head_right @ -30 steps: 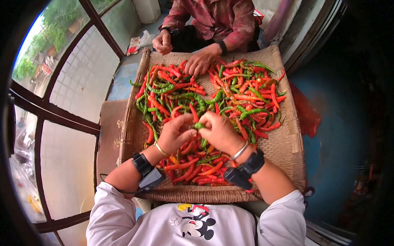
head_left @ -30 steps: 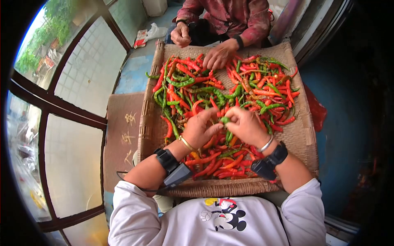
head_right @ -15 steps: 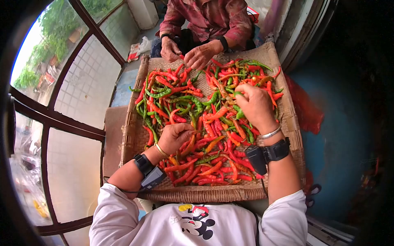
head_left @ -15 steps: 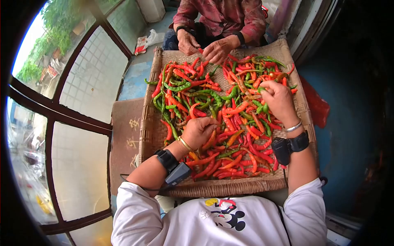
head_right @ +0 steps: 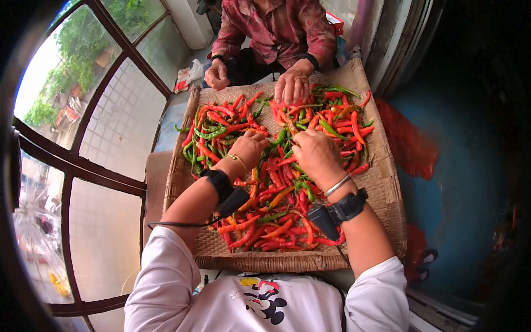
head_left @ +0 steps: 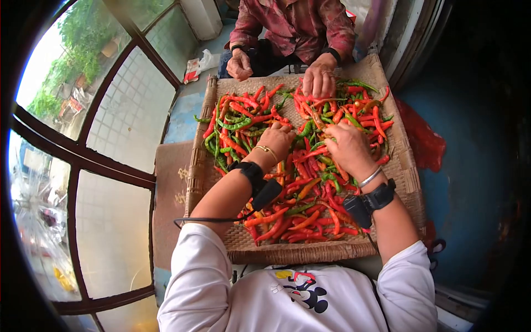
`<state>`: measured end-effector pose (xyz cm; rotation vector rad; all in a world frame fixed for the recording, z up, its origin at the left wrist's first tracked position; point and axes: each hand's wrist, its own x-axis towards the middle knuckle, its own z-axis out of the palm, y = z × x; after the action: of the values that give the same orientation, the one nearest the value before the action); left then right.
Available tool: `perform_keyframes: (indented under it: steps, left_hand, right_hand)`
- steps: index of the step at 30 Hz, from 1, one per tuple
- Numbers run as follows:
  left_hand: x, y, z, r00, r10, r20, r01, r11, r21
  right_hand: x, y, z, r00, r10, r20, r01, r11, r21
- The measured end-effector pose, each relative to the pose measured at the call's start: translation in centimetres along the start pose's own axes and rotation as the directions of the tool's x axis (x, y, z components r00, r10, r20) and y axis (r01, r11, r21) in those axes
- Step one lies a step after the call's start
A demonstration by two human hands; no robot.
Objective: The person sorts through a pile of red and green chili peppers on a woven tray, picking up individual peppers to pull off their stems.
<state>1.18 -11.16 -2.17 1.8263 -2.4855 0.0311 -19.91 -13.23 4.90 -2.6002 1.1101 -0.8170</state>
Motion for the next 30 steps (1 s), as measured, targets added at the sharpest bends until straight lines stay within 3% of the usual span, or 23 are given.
perform_keyframes:
  steps: [1, 6, 8, 10, 12, 13, 14, 16, 18, 19, 22, 26, 28, 30]
  left_hand:
    - [0.4, 0.2, 0.1, 0.995, -0.044, 0.094, 0.043, 0.999, 0.020]
    - [0.7, -0.3, 1.6, 0.998, -0.057, 0.007, 0.057, 0.997, 0.043]
    - [0.7, -0.2, 0.8, 0.990, -0.072, 0.119, 0.052, 0.985, 0.163]
    - [0.2, 0.0, 0.2, 0.993, -0.040, 0.109, 0.015, 0.975, 0.222]
    - [-0.6, 0.0, -0.9, 0.995, 0.062, 0.072, -0.078, 0.966, 0.247]
    - [-1.4, 0.3, -2.0, 0.989, 0.134, -0.054, -0.120, 0.971, 0.208]
    - [-2.1, 0.8, -3.0, 0.989, 0.134, -0.053, -0.120, 0.970, 0.213]
    - [-3.5, 1.9, -4.7, 0.926, 0.250, -0.283, -0.220, 0.966, 0.132]
    - [-4.8, 2.9, -5.2, 0.900, 0.261, -0.350, -0.252, 0.965, 0.073]
    - [-5.6, 3.1, -5.5, 0.908, 0.268, -0.322, -0.262, 0.963, 0.064]
    - [-7.3, 3.4, -4.7, 0.894, 0.203, -0.400, -0.223, 0.975, -0.002]
    - [-7.9, 3.4, -4.6, 0.915, 0.193, -0.353, -0.210, 0.978, -0.009]
    - [-8.0, 3.4, -4.5, 0.903, 0.224, -0.367, -0.248, 0.968, -0.019]
    - [-7.8, 3.9, -5.1, 0.892, 0.158, -0.424, -0.233, 0.964, -0.130]
  right_hand:
    - [-0.2, -0.1, 0.4, 1.000, 0.000, 0.028, -0.001, 1.000, 0.025]
    - [-0.7, -1.0, 1.3, 0.994, -0.059, 0.096, 0.056, 0.998, 0.040]
    - [-1.0, -1.3, 1.5, 0.991, -0.045, 0.125, 0.040, 0.998, 0.041]
    - [-1.2, -1.4, 1.7, 0.988, -0.025, 0.156, 0.019, 0.999, 0.039]
    - [-1.3, -1.4, 1.9, 0.989, -0.001, 0.147, -0.011, 0.996, 0.084]
    - [-1.3, -1.7, 2.0, 0.990, -0.001, 0.144, -0.012, 0.996, 0.087]
    - [-1.3, -2.0, 2.1, 0.993, 0.004, 0.117, -0.026, 0.983, 0.184]
    - [-1.3, -2.3, 2.6, 0.996, 0.009, 0.086, -0.032, 0.959, 0.280]
    - [-1.6, -2.4, 3.3, 0.933, 0.045, 0.357, -0.233, 0.833, 0.502]
    - [-1.6, -3.0, 2.7, 0.902, 0.077, 0.424, -0.305, 0.810, 0.501]
    - [-2.1, -3.7, 3.0, 0.888, 0.079, 0.452, -0.352, 0.750, 0.561]
    - [-2.8, -3.0, 5.5, 0.868, 0.059, 0.492, -0.422, 0.611, 0.670]
    - [-2.3, -4.2, 3.5, 0.647, 0.060, 0.760, -0.733, 0.326, 0.597]
    - [-2.0, -4.5, 2.8, 0.643, 0.055, 0.764, -0.733, 0.334, 0.593]
